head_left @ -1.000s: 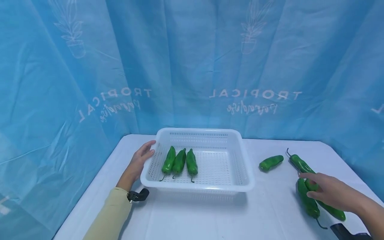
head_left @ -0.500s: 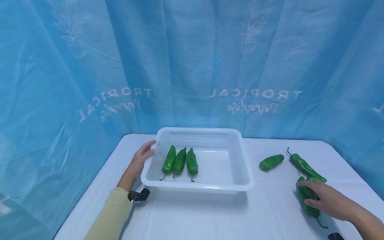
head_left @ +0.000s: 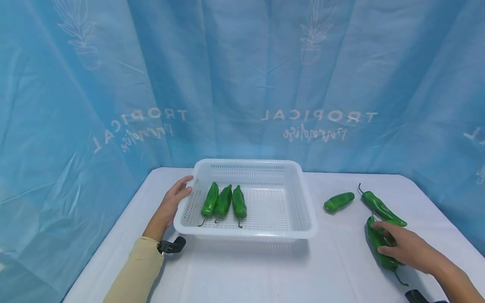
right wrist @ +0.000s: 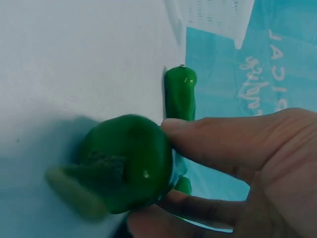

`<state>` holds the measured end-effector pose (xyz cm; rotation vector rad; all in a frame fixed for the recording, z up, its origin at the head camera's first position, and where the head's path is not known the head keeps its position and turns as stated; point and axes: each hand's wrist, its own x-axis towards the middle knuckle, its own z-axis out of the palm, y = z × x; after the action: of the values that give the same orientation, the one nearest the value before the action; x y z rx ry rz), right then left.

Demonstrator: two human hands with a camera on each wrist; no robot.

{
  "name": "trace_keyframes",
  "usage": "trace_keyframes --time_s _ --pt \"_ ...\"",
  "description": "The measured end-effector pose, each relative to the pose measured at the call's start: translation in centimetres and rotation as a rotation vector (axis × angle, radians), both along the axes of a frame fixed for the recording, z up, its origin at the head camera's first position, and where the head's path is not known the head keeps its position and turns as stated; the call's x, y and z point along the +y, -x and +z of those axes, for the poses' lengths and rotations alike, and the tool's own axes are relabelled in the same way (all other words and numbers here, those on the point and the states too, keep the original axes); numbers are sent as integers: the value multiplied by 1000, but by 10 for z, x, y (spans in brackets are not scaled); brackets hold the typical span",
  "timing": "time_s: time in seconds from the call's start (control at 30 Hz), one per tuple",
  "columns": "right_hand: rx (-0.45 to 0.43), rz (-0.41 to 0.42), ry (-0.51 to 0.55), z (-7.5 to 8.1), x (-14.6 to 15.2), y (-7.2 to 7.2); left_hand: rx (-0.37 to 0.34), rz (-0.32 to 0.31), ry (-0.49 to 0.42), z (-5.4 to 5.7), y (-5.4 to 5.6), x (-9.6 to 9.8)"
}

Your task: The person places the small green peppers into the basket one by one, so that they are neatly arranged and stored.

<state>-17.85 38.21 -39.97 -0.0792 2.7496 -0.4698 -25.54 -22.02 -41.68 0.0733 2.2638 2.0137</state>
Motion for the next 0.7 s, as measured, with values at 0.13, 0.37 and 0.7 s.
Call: trace_keyframes --time_s 0.13,0.37,0.7 --pt "-76 -57 101 -1 2 -3 9 -1 2 1 0 1" --pt "-68 -41 172 -3 7 -7 5 -3 -8 -2 1 0" --pt "-106 -15 220 -3 12 -3 -1 -1 -22 -2 1 0"
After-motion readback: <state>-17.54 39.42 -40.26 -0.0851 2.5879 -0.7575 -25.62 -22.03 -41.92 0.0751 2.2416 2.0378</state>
